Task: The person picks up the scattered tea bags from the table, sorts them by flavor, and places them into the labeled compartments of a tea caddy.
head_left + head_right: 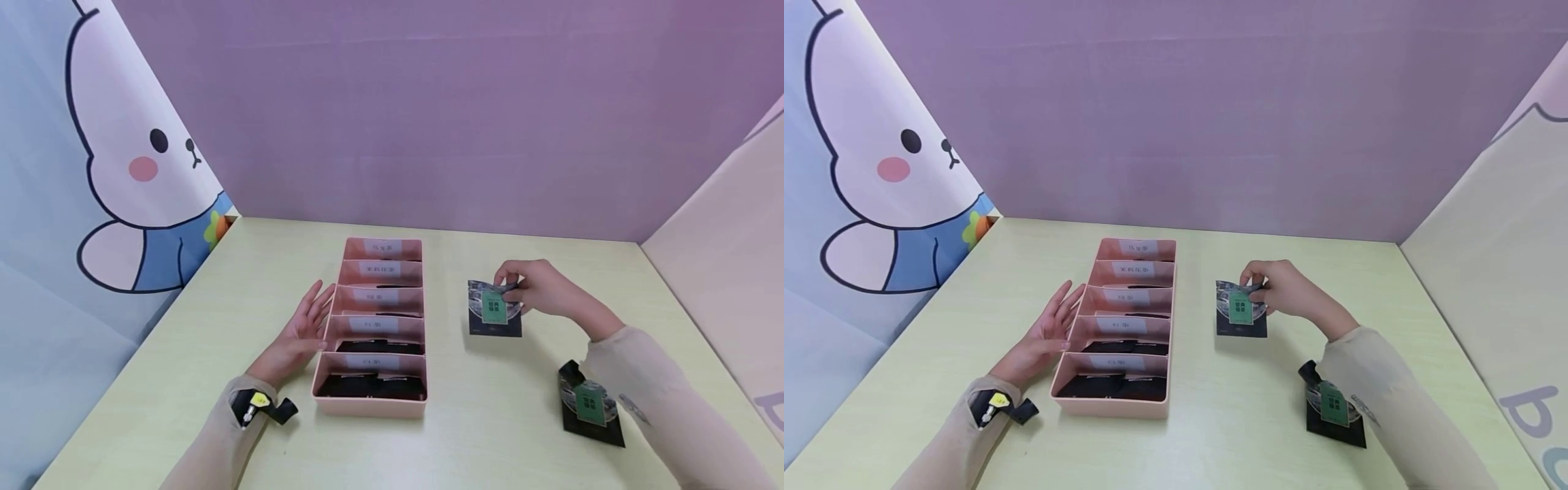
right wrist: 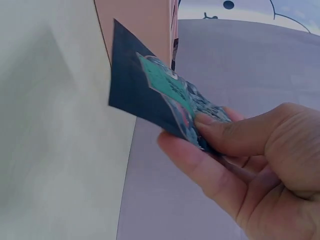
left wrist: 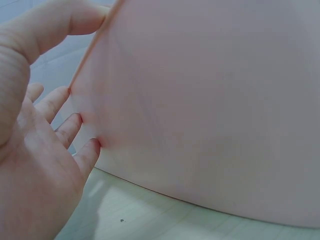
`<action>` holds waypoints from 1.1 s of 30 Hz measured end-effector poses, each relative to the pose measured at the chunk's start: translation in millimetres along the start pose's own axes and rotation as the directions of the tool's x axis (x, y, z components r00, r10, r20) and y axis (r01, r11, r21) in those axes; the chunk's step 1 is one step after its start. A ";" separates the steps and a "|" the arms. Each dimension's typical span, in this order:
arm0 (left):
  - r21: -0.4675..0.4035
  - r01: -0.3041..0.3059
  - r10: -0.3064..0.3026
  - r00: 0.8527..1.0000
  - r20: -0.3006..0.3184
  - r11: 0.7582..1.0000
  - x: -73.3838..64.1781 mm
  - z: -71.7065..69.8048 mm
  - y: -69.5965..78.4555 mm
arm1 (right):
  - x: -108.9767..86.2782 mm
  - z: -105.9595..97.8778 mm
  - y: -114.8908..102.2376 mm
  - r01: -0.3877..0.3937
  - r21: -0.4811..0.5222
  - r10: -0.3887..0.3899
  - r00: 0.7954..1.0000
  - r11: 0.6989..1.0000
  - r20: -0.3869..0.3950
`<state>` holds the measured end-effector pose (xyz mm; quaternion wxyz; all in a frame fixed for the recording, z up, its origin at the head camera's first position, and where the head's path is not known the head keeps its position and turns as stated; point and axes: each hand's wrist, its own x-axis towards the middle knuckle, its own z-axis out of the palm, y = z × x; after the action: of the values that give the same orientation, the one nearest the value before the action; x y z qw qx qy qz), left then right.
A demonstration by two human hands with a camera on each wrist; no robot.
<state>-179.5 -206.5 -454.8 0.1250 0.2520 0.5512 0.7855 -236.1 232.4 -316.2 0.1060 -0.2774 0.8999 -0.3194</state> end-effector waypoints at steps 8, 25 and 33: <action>0.000 -0.002 0.002 1.000 0.000 1.000 -0.2 -0.2 -0.7 | 15.4 1.5 -14.0 0.008 0.007 -0.008 0.996 1.000 -0.087; -0.021 -0.035 0.035 0.999 0.016 0.999 0.4 1.0 -0.9 | 45.1 16.7 -44.8 0.124 0.114 -0.097 0.971 0.986 -0.218; -0.010 -0.015 0.015 1.000 0.006 1.000 0.1 1.0 -0.2 | 58.7 32.0 -58.3 0.221 0.191 -0.172 0.955 0.956 -0.244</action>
<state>-179.1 -205.5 -454.7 0.1221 0.2580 0.5452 0.7882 -247.5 145.1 -304.8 0.0008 -0.3149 0.8337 -0.4537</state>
